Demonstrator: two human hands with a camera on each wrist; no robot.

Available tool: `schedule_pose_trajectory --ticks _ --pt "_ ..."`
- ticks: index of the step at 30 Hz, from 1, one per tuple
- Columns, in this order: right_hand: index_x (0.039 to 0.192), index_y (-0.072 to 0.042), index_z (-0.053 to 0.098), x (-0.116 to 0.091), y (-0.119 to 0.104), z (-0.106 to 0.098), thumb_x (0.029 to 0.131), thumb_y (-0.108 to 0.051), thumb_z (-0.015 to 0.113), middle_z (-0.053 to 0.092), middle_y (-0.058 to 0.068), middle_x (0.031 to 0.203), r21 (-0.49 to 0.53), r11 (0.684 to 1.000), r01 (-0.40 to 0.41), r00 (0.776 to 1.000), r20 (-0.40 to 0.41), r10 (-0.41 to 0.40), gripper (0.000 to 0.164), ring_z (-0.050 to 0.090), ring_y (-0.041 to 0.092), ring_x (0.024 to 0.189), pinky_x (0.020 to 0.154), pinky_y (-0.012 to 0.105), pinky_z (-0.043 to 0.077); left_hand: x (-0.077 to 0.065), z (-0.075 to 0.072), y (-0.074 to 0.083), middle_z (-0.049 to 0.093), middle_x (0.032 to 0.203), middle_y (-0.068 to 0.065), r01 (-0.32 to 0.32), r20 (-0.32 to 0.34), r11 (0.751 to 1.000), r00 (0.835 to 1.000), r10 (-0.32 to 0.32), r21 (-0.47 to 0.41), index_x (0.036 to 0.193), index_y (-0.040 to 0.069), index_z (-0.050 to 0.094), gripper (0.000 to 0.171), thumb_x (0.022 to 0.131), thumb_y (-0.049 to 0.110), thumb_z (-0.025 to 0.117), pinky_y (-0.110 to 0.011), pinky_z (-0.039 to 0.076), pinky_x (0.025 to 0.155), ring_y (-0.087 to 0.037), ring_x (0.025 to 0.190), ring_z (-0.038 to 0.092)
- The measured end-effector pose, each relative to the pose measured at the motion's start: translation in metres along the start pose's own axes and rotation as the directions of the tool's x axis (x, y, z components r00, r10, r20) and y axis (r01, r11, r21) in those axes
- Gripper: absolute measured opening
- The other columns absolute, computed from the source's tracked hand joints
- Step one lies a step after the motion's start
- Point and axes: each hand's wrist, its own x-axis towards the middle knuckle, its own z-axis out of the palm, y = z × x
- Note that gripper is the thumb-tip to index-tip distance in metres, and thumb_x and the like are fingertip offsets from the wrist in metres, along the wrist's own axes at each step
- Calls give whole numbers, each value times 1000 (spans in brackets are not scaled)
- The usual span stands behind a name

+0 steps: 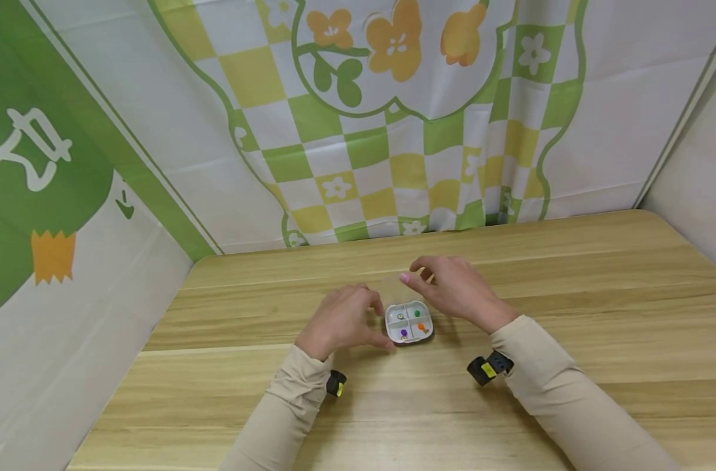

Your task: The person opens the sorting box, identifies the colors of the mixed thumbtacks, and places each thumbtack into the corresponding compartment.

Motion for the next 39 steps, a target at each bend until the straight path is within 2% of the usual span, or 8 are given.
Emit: schedule_pose_trajectory --ticks 12,25,33,39 --pt "106 -18 65 1 1 2 93 -49 44 64 -4 95 -3 999 44 999 -24 -44 40 59 12 83 74 36 45 1 7 2 58 95 4 47 12 997 999 -48 62 103 16 66 74 50 66 75 -41 38 81 -18 90 54" --pt "104 -18 66 1 2 1 92 -51 43 64 -7 92 16 999 29 1000 -7 -29 42 57 11 83 74 35 44 1 10 3 56 91 3 69 15 996 997 -70 59 99 15 65 71 51 66 75 -39 36 80 -18 86 54" --pt "95 -19 66 1 2 0 92 -49 46 64 -4 86 68 997 33 998 57 -37 36 56 9 76 68 32 44 2 10 2 52 88 4 68 22 996 997 -69 61 99 16 60 71 52 66 75 -40 36 81 -18 87 52" --pt "95 -16 67 0 1 -2 91 -45 50 64 -3 85 104 994 44 991 123 -57 34 55 11 73 64 31 43 3 11 2 52 92 5 23 3 999 1000 -23 30 105 14 58 71 53 59 78 -38 37 85 -15 90 51"
